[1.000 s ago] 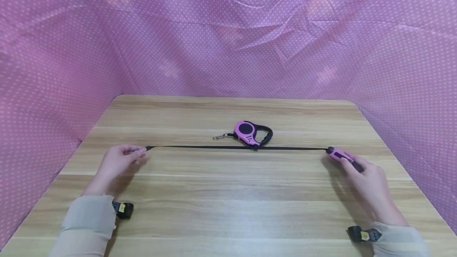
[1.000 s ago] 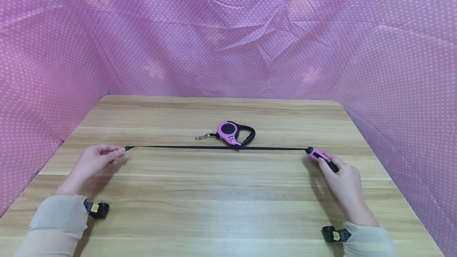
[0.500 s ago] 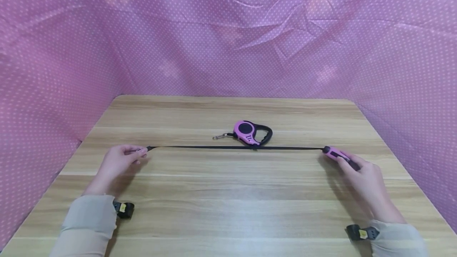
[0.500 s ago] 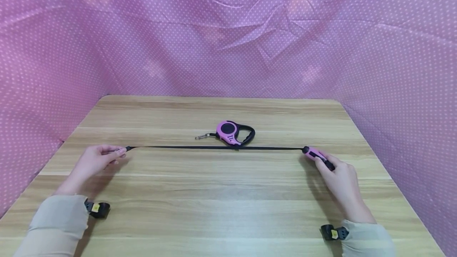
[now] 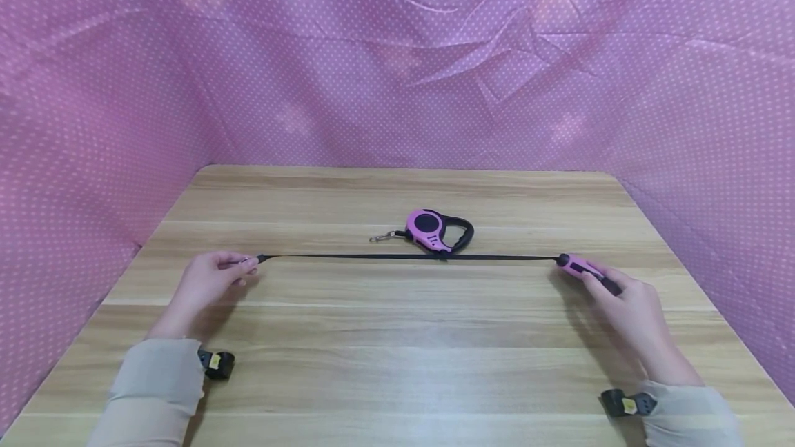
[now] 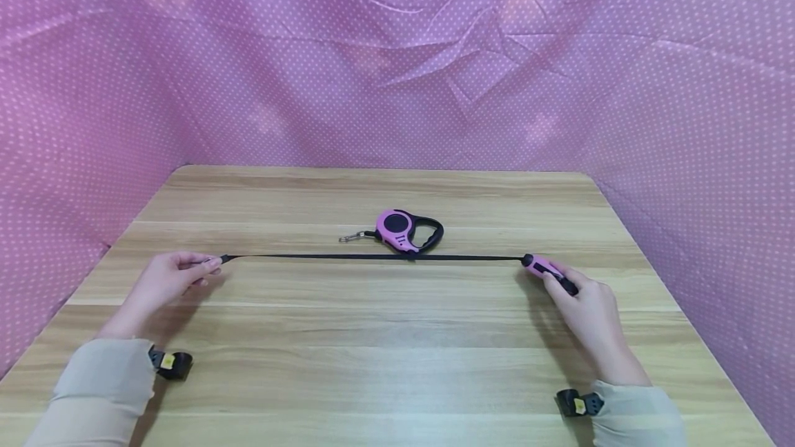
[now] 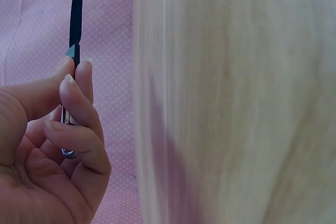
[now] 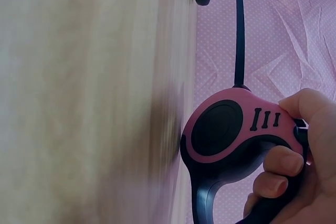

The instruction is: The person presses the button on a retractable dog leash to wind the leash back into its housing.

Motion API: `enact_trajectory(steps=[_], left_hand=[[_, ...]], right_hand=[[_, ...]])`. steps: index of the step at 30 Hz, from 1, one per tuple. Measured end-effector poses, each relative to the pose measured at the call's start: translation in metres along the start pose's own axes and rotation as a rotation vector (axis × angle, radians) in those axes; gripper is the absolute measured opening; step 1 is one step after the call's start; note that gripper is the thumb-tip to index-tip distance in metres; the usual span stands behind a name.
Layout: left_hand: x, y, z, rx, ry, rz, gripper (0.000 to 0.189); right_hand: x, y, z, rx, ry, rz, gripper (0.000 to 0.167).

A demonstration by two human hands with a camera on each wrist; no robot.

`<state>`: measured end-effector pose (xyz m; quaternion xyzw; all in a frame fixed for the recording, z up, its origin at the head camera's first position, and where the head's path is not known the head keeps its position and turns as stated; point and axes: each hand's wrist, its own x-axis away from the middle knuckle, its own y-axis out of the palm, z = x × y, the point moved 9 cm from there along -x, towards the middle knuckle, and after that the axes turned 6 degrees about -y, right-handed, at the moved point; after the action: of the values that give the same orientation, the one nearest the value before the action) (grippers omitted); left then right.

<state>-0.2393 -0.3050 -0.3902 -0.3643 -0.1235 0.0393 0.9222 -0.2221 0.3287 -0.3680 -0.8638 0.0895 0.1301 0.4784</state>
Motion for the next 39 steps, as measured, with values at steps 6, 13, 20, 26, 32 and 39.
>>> enact_trajectory(steps=[6, 13, 20, 26, 32, 39], left_hand=[[0.001, 0.000, 0.000, -0.011, 0.009, 0.003, 0.046], [0.000, 0.003, 0.001, -0.021, 0.021, 0.000, 0.045], [0.000, 0.005, 0.001, -0.014, -0.008, -0.011, 0.050], [0.000, 0.007, 0.002, 0.005, -0.023, -0.023, 0.050], [0.001, 0.007, 0.004, 0.008, -0.018, -0.020, 0.049], [0.001, 0.008, 0.008, 0.002, 0.010, -0.001, 0.047]], right_hand=[[0.000, 0.001, -0.001, 0.001, -0.006, -0.013, 0.044], [0.000, 0.005, -0.005, -0.022, -0.014, -0.037, 0.043], [-0.001, 0.008, -0.010, -0.024, -0.030, -0.034, 0.040], [-0.001, 0.011, -0.014, -0.036, -0.040, -0.045, 0.039], [-0.002, 0.014, -0.016, -0.060, -0.037, -0.069, 0.041], [-0.002, 0.017, -0.019, -0.057, -0.045, -0.071, 0.040]])
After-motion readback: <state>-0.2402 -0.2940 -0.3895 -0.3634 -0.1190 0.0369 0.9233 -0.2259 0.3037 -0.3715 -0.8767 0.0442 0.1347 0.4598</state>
